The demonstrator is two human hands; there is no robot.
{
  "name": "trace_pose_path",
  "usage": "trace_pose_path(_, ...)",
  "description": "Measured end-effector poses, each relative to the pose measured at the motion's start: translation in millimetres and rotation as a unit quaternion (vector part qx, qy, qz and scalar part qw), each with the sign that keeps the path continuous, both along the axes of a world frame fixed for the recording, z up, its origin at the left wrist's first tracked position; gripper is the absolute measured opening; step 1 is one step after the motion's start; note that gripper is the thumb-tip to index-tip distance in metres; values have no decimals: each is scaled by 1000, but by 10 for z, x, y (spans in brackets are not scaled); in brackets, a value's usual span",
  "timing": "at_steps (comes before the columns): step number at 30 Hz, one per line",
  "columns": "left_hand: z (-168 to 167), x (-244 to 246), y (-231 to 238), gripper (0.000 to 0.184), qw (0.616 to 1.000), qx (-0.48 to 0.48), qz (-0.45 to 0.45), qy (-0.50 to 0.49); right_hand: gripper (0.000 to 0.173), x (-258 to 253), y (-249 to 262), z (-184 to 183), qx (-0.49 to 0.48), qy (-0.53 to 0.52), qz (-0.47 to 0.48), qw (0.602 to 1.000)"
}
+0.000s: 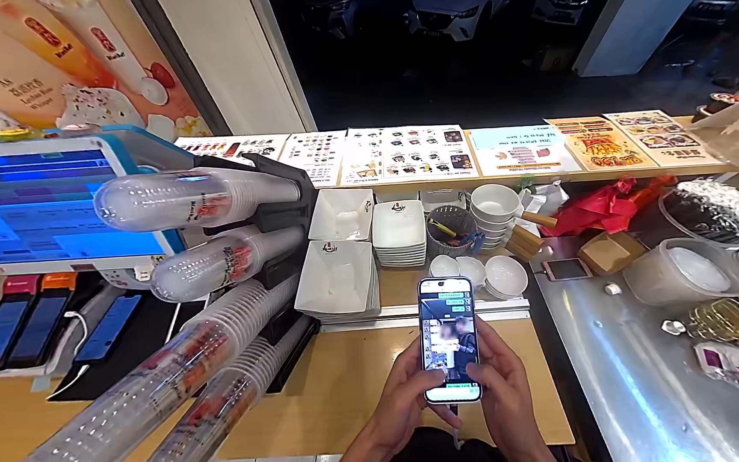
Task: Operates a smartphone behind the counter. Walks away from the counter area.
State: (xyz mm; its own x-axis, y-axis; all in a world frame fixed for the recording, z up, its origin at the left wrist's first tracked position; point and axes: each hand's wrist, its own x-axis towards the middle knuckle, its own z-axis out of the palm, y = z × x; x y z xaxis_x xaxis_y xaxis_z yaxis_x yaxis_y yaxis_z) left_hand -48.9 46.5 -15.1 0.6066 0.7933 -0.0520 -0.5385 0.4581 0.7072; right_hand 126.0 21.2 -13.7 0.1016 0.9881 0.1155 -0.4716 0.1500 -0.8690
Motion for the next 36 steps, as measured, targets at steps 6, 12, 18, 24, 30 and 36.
trace_pose_path(6, 1, -7, 17, 49, 999, -20, -10, -48, 63, 15, 12, 33, -12, -4, 2, 1000)
trace_pose_path(12, -10, 7, 17, 51, 998, -11, -11, -53, 51, 6, 4, 62, -31, -17, -21, 999)
trace_pose_path(18, -10, 21, 24, 50, 998, -14, -15, -59, 50, 4, -2, 89, -38, -28, -28, 998)
trace_pose_path(24, 5, 6, 5, 52, 999, -19, -7, -35, 71, 15, -22, 48, -27, -19, -3, 999)
trace_pose_path(30, 13, 3, 2, 48, 1000, -15, 6, -1, 75, 5, -21, 52, -9, -17, 17, 1000)
trace_pose_path(36, 88, 10, -4, 41, 998, -8, 17, 60, 80, -16, -28, 56, -5, -22, 18, 1000)
